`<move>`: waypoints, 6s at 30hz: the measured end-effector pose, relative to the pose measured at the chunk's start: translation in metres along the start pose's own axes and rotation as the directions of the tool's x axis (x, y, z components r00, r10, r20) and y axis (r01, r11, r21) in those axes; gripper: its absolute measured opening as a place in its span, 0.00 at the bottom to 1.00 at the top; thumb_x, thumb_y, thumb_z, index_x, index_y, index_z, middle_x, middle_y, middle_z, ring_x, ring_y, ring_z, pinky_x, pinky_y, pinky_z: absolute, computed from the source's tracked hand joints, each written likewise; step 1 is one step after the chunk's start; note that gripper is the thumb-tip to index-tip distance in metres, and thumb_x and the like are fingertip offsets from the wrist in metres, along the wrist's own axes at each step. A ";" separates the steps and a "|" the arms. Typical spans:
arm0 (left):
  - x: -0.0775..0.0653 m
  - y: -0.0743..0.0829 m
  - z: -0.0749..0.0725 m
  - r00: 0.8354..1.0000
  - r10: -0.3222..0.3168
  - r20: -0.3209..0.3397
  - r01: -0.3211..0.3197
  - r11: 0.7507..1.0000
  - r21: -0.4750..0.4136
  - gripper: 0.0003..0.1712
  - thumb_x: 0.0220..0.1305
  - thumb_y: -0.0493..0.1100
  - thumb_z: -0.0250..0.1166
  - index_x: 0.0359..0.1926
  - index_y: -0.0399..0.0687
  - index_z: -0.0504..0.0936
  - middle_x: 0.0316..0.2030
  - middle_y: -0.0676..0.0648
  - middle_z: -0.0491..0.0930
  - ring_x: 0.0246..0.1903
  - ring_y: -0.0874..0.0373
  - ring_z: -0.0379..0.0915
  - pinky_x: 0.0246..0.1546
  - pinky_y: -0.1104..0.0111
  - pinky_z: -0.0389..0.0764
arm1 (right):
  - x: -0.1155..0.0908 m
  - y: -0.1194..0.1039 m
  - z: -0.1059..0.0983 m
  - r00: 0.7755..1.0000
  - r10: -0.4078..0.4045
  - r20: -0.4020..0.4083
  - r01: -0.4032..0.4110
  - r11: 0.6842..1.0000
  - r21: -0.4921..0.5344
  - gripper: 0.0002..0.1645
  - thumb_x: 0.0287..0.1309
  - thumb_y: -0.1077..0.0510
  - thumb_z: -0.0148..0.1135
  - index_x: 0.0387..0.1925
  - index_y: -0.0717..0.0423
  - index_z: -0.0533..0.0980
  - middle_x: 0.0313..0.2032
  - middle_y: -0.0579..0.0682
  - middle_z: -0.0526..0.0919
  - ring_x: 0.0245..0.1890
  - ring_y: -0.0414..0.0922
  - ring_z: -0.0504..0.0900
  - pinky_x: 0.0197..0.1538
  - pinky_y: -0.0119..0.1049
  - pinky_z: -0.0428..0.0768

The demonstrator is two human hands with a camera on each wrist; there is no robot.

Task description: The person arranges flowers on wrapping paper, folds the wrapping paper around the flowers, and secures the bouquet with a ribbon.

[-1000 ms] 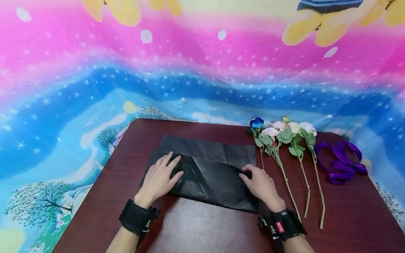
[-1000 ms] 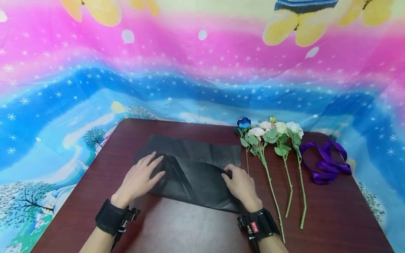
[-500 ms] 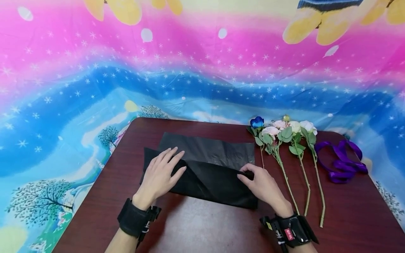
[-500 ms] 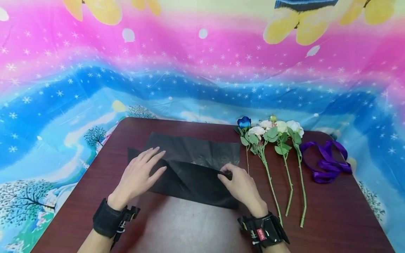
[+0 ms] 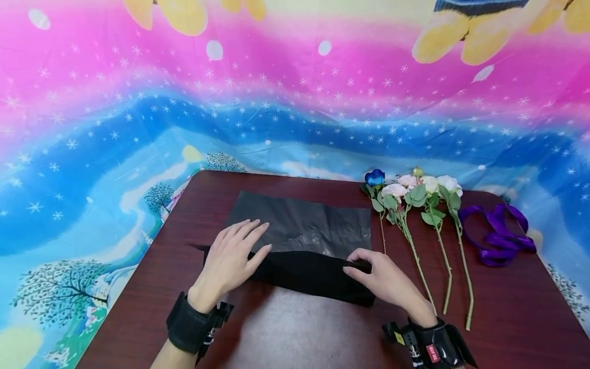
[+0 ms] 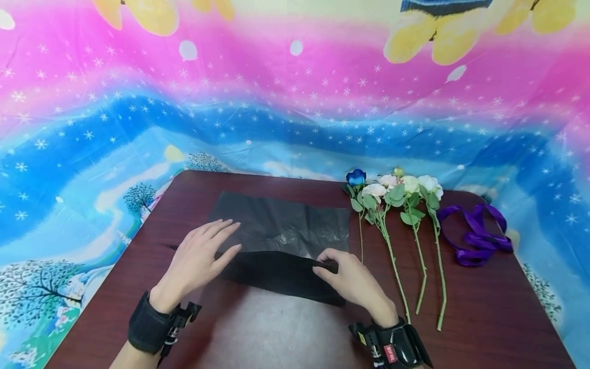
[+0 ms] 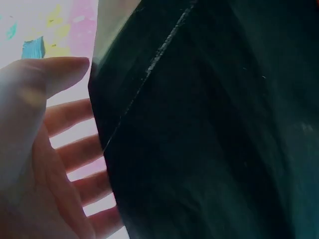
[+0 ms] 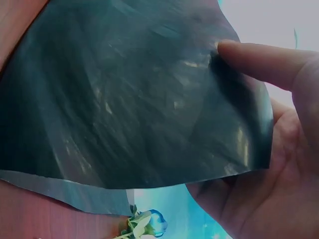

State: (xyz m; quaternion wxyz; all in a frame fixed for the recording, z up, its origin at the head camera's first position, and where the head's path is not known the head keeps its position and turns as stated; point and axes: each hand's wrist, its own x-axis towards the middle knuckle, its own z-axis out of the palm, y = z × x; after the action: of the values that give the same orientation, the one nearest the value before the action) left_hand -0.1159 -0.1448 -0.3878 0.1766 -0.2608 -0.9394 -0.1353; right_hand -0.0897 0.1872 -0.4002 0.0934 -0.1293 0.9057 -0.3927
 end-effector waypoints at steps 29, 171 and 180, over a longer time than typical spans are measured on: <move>-0.036 0.020 -0.025 0.964 -0.162 0.209 0.154 0.986 0.057 0.21 0.62 0.54 0.65 0.52 0.51 0.82 0.46 0.48 0.81 0.47 0.48 0.77 0.49 0.51 0.72 | -0.021 0.004 0.030 0.889 -0.247 0.386 0.283 0.958 -0.040 0.14 0.54 0.57 0.68 0.36 0.35 0.74 0.45 0.32 0.74 0.49 0.37 0.73 0.50 0.38 0.73; -0.072 0.012 0.038 0.736 -0.495 0.461 0.495 0.859 0.133 0.29 0.57 0.54 0.68 0.57 0.45 0.77 0.56 0.32 0.70 0.53 0.33 0.66 0.37 0.44 0.74 | 0.085 0.056 0.051 0.983 -0.112 0.144 0.163 0.897 -0.411 0.39 0.60 0.41 0.61 0.69 0.50 0.64 0.70 0.63 0.55 0.69 0.65 0.48 0.64 0.61 0.52; -0.065 0.012 0.040 0.739 -0.481 0.471 0.482 0.867 0.129 0.30 0.58 0.54 0.68 0.58 0.45 0.76 0.56 0.32 0.71 0.52 0.33 0.67 0.36 0.44 0.74 | 0.064 0.049 0.063 0.996 -0.085 0.000 0.072 0.843 -0.534 0.39 0.57 0.35 0.61 0.66 0.47 0.68 0.66 0.62 0.62 0.65 0.64 0.57 0.64 0.60 0.53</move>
State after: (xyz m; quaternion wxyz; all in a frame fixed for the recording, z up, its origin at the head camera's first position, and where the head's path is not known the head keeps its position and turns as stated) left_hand -0.0682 -0.1495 -0.4483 -0.1073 -0.0348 -0.9878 -0.1069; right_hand -0.1416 0.1561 -0.4826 0.0269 -0.1825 0.9741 -0.1309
